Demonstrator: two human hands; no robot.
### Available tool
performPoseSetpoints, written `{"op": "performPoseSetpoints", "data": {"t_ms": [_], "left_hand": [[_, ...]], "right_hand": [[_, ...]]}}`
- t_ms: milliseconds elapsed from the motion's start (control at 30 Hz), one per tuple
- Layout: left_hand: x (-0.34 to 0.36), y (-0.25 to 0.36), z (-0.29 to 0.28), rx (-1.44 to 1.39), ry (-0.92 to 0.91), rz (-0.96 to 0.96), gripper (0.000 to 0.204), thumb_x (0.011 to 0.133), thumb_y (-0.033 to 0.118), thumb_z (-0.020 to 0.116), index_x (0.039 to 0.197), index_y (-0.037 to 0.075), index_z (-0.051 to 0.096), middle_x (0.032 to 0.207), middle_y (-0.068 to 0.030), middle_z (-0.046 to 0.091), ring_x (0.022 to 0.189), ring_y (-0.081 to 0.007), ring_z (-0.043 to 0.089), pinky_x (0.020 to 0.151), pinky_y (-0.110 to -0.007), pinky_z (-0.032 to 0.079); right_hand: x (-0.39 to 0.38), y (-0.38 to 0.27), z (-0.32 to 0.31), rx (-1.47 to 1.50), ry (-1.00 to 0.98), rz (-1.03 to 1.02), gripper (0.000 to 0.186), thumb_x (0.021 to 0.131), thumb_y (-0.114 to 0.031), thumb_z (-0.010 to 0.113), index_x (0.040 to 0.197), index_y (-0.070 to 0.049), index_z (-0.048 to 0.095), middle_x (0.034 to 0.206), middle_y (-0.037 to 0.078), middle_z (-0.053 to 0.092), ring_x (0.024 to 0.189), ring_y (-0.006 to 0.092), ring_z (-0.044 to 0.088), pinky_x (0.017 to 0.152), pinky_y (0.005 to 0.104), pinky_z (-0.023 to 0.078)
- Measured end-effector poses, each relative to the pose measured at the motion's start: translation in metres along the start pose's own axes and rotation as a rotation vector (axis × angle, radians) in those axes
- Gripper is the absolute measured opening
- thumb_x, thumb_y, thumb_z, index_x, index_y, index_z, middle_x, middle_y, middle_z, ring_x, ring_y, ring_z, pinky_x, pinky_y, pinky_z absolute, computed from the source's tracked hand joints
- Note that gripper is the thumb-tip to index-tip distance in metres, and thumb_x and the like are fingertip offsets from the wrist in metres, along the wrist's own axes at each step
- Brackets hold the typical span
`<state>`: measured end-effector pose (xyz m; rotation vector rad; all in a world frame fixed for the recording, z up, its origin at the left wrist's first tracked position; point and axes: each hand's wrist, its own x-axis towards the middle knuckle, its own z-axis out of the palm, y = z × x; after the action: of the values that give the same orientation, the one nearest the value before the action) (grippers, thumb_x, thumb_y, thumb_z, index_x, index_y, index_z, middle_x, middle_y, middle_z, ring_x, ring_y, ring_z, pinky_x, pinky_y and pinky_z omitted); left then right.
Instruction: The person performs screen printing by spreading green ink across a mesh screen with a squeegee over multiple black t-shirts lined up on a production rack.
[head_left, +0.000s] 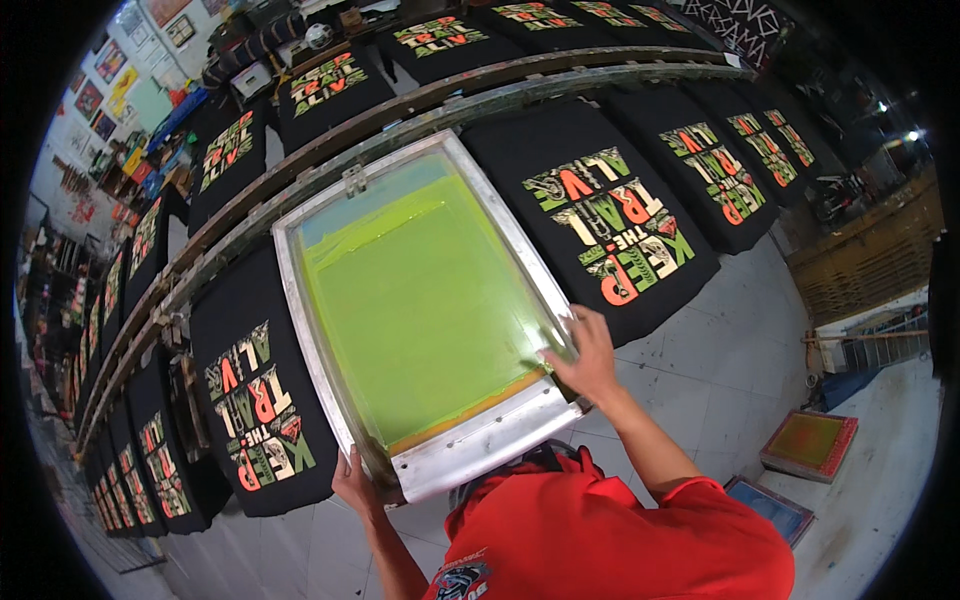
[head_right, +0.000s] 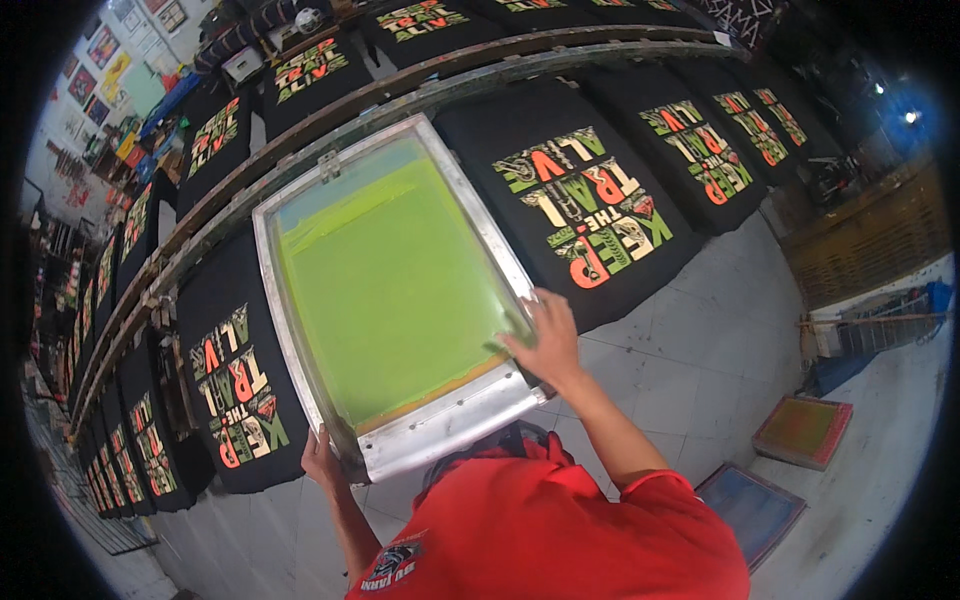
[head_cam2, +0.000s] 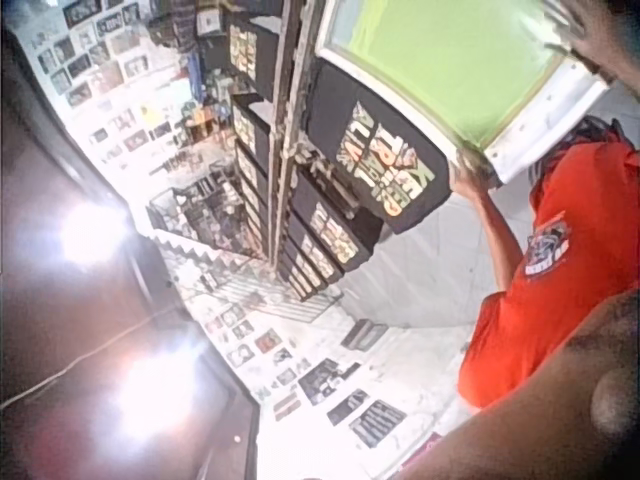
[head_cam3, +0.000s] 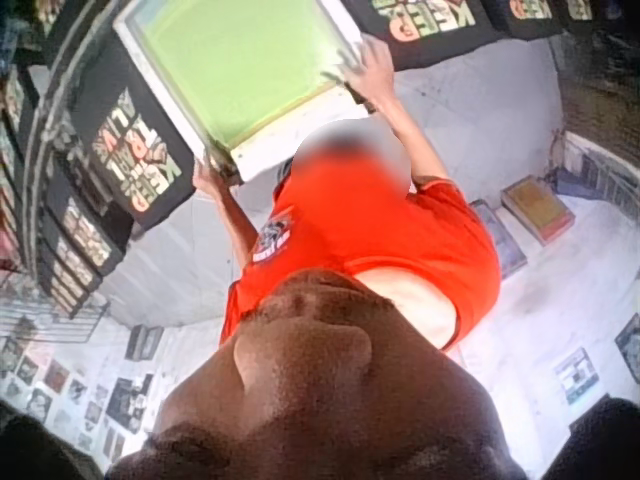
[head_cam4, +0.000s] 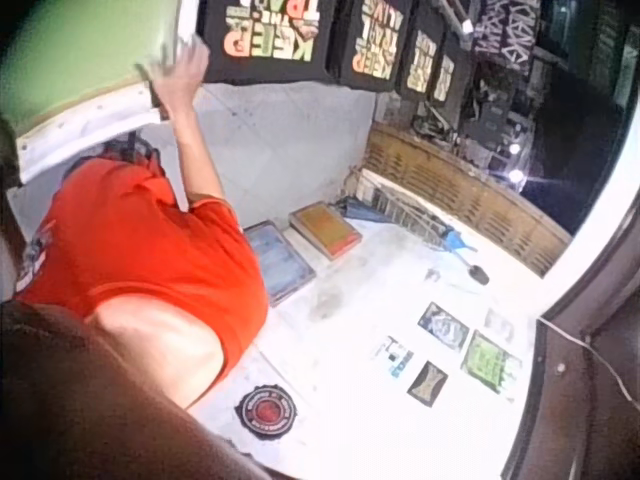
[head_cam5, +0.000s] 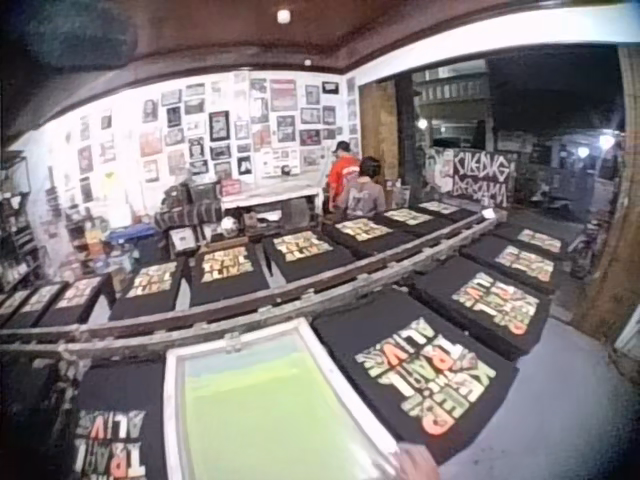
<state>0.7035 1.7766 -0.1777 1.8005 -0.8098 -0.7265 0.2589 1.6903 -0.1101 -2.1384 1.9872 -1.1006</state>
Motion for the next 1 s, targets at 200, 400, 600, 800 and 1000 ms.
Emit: {"op": "performPoseSetpoints", "data": {"t_ms": [200,400,600,800,1000], "left_hand": [[-0.003,-0.012,0.006,0.014,0.180,0.056,0.047,0.107,0.028,0.058,0.135,-0.011,0.061,0.131,-0.0205,0.069,0.115,-0.0217,0.067,0.100,-0.032,0.051],[-0.012,0.012,0.010,-0.005,0.115,0.149,0.050,0.111,0.031,0.050,0.134,-0.012,0.061,0.129,-0.0201,0.070,0.117,-0.0231,0.067,0.103,-0.034,0.050],[-0.041,0.087,0.008,0.174,-0.228,0.430,0.045,0.096,0.025,0.072,0.127,-0.007,0.068,0.118,-0.0182,0.073,0.109,-0.0265,0.068,0.101,-0.038,0.051],[-0.031,0.129,0.030,0.709,-0.476,0.838,0.044,0.074,0.032,0.088,0.107,0.006,0.076,0.094,-0.0157,0.071,0.089,-0.0373,0.066,0.081,-0.046,0.052],[-0.017,0.119,0.032,0.890,-0.530,0.769,0.027,0.076,0.031,0.086,0.089,0.010,0.077,0.085,-0.0113,0.073,0.085,-0.0341,0.069,0.073,-0.046,0.055]], "right_hand": [[-0.036,-0.046,-0.039,0.105,-0.586,-0.490,0.044,0.080,-0.033,0.080,0.108,-0.003,0.065,0.119,0.016,0.061,0.112,0.0354,0.059,0.092,0.0450,0.049],[-0.056,-0.059,-0.025,-0.216,-0.643,-0.662,0.017,0.078,-0.018,0.069,0.087,-0.004,0.069,0.094,0.012,0.071,0.093,0.0271,0.067,0.082,0.0373,0.052],[-0.015,-0.066,-0.018,-0.033,-0.692,-0.609,0.013,0.077,-0.012,0.067,0.084,-0.001,0.070,0.081,0.014,0.071,0.087,0.0304,0.070,0.079,0.0416,0.053],[0.018,-0.064,0.002,-0.045,-0.579,-0.518,0.019,0.079,-0.010,0.066,0.096,-0.003,0.067,0.086,0.014,0.070,0.092,0.0299,0.069,0.085,0.0413,0.051],[0.010,-0.065,-0.006,-0.218,-0.505,-0.435,0.018,0.080,-0.009,0.065,0.097,-0.006,0.066,0.091,0.009,0.069,0.095,0.0258,0.067,0.090,0.0396,0.048]]}}
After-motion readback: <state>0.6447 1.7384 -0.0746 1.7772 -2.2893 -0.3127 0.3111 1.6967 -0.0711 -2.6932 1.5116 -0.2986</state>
